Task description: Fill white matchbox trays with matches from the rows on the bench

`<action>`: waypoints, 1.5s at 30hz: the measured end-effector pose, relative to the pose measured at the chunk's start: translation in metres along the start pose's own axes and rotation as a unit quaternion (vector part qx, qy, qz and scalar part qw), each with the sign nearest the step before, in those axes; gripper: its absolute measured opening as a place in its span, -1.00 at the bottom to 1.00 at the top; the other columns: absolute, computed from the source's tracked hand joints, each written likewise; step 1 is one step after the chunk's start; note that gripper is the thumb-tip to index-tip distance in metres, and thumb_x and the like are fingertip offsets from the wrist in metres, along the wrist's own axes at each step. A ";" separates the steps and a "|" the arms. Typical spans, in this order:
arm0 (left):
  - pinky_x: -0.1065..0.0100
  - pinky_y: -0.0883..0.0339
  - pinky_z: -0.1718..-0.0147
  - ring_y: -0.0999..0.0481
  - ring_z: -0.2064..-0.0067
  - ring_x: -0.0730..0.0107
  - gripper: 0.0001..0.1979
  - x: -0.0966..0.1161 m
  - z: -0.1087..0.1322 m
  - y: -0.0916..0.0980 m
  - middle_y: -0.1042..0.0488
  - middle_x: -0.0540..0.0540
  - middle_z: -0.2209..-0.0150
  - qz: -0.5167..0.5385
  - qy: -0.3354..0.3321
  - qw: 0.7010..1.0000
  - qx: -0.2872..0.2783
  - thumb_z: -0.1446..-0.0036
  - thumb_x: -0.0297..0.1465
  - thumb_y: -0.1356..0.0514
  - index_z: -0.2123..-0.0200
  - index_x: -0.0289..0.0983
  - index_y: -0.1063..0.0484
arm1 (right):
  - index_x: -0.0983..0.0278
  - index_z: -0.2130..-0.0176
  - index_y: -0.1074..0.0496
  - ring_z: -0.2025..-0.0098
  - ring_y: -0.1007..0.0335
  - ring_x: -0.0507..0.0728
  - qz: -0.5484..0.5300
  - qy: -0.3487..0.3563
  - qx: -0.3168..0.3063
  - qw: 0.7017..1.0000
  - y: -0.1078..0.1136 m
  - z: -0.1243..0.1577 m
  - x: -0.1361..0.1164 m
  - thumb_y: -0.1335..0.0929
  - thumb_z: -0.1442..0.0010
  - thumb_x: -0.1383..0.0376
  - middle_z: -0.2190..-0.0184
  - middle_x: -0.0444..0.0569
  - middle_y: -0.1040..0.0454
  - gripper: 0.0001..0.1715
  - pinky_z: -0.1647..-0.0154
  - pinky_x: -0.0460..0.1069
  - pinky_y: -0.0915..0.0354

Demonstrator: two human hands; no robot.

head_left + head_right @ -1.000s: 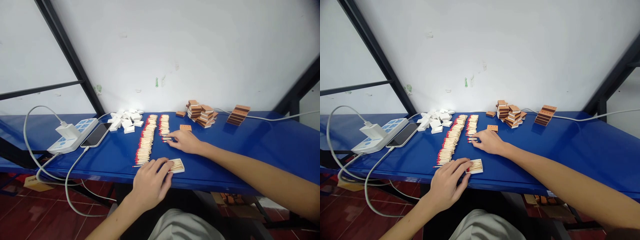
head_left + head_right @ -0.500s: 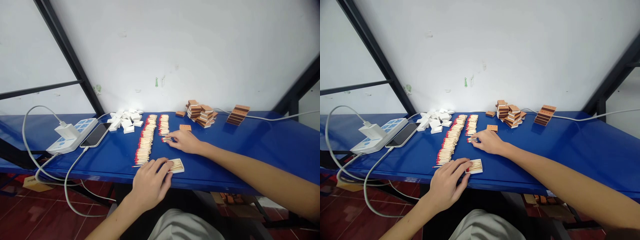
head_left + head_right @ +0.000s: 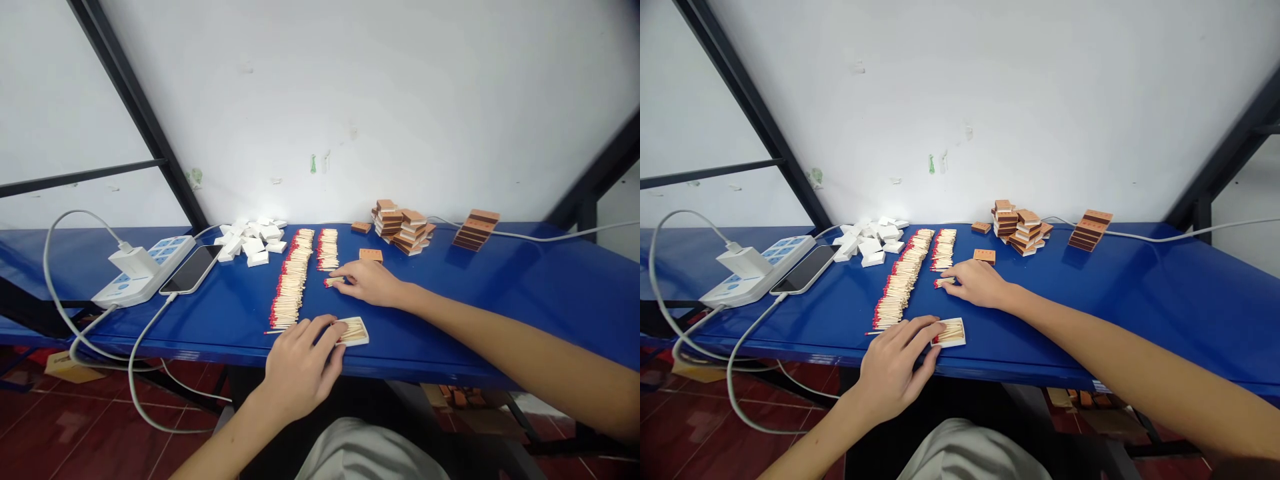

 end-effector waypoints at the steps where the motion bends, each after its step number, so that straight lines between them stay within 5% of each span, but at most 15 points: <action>1: 0.19 -0.41 0.17 -0.52 0.14 0.23 -0.73 0.000 0.000 0.000 -0.52 -0.10 -0.02 0.000 0.001 1.000 0.001 -0.33 -0.38 -0.04 -0.04 -0.19 -0.40 | 0.20 0.06 -0.60 0.35 -0.42 0.08 0.008 0.013 -0.007 1.000 0.000 0.000 -0.003 -0.30 -0.34 0.15 0.35 -0.02 -0.58 -0.66 0.36 -0.08 -0.10; 11: 0.21 -0.45 0.19 -0.55 0.13 0.22 -0.74 -0.001 -0.002 0.003 -0.53 -0.13 0.02 0.018 0.002 1.000 0.007 -0.33 -0.37 -0.04 -0.05 -0.22 -0.36 | 0.22 0.11 -0.58 0.23 -0.46 0.14 0.071 0.049 -0.047 0.995 0.003 0.008 -0.014 -0.25 -0.40 0.24 0.25 0.02 -0.59 -0.68 0.28 -0.03 -0.14; 21: 0.17 -0.49 0.17 -0.57 0.11 0.19 -0.72 -0.005 -0.002 0.005 -0.54 -0.12 0.03 0.046 0.026 0.999 0.004 -0.32 -0.36 -0.07 -0.08 -0.21 -0.31 | 0.37 0.20 -0.40 0.30 -0.35 0.18 0.269 0.097 -0.064 0.956 0.004 0.026 -0.038 -0.16 -0.43 0.33 0.35 0.09 -0.48 -0.71 0.18 0.05 -0.06; 25: 0.18 -0.49 0.18 -0.57 0.12 0.19 -0.68 -0.008 -0.002 0.005 -0.54 -0.12 0.05 0.067 0.040 0.997 -0.005 -0.32 -0.33 -0.10 -0.11 -0.20 -0.28 | 0.36 0.16 -0.38 0.42 -0.29 0.07 0.217 0.089 -0.109 0.966 0.009 0.031 -0.038 -0.20 -0.42 0.28 0.15 0.12 -0.41 -0.75 0.38 -0.01 -0.05; 32: 0.22 -0.48 0.11 -0.56 0.08 0.21 -0.65 -0.015 -0.001 0.005 -0.53 -0.14 0.03 0.100 0.058 0.993 -0.016 -0.32 -0.34 -0.12 -0.15 -0.19 -0.25 | 0.28 0.24 -0.35 0.36 -0.31 0.07 0.037 0.075 -0.171 0.982 0.010 0.033 -0.033 -0.26 -0.36 0.29 0.30 -0.03 -0.41 -0.86 0.35 -0.05 -0.14; 45: 0.19 -0.47 0.12 -0.56 0.08 0.19 -0.66 -0.016 0.000 0.004 -0.52 -0.12 0.03 0.109 0.063 0.992 -0.022 -0.31 -0.35 -0.13 -0.13 -0.17 -0.24 | 0.27 0.24 -0.32 0.33 -0.24 0.06 -0.089 0.105 -0.144 0.980 0.010 0.032 -0.034 -0.29 -0.31 0.25 0.27 -0.05 -0.37 -0.88 0.31 -0.05 -0.17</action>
Point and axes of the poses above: each hand's wrist, its own z-axis away from the middle knuckle, its own y-axis out of the back of the hand, x = y × z, the point moved 8 cm from there along -z, towards the middle knuckle
